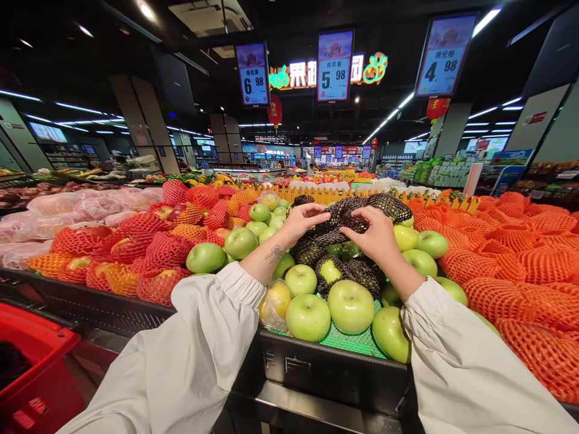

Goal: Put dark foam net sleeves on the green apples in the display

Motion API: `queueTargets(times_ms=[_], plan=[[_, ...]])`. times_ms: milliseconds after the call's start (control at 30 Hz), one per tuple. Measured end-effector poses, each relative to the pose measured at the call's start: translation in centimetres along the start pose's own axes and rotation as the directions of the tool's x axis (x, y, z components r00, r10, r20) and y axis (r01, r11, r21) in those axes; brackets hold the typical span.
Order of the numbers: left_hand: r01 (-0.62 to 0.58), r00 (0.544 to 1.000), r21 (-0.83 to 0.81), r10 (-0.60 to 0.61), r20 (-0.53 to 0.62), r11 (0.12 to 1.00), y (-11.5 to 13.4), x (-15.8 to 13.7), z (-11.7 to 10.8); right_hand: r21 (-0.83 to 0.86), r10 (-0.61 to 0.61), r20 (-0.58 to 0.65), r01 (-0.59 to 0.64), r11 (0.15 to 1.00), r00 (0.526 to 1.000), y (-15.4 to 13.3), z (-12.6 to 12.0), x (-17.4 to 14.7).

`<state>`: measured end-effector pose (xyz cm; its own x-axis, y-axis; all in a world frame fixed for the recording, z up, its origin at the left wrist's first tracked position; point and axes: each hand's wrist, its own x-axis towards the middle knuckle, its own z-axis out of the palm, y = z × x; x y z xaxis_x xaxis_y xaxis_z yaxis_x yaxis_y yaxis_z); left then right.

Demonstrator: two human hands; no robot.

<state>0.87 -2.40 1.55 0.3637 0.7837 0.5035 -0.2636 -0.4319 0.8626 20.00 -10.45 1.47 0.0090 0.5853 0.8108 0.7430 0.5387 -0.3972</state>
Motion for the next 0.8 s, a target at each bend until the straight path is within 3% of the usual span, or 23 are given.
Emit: queueTargets(times_ms=[133,300,367,500,633,733,800], plan=[[-0.065,0.994,-0.009,0.066,0.090,0.998,-0.4,0.2,-0.1,0.068,0.147,-0.006,-0.146,0.987,0.989,0.2,0.0,0.0],[-0.022,0.984,0.101,0.039,-0.172,0.995,-1.3,0.9,-0.6,0.190,0.169,-0.084,-0.151,0.970,0.982,0.1,0.0,0.4],[0.013,0.977,0.137,0.017,-0.214,0.990,-1.4,1.0,-0.7,0.286,0.181,-0.013,-0.170,0.943,0.983,-0.2,0.1,0.4],[0.007,0.995,0.148,0.007,-0.095,0.989,-1.0,0.6,-0.4,0.504,0.237,0.222,-0.319,0.803,0.946,-0.8,0.2,0.3],[-0.031,0.999,0.055,0.033,-0.043,0.998,-0.6,0.4,-0.1,0.582,0.348,0.295,-0.456,0.673,0.890,-0.6,0.0,0.2],[-0.048,0.997,-0.007,0.047,-0.054,0.999,-0.2,0.4,0.0,0.572,0.392,0.329,-0.512,0.641,0.859,-0.6,0.0,0.2],[-0.043,0.999,-0.035,0.042,-0.031,0.998,0.0,0.2,0.0,0.546,0.330,0.406,-0.515,0.660,0.852,-1.0,0.2,0.0]])
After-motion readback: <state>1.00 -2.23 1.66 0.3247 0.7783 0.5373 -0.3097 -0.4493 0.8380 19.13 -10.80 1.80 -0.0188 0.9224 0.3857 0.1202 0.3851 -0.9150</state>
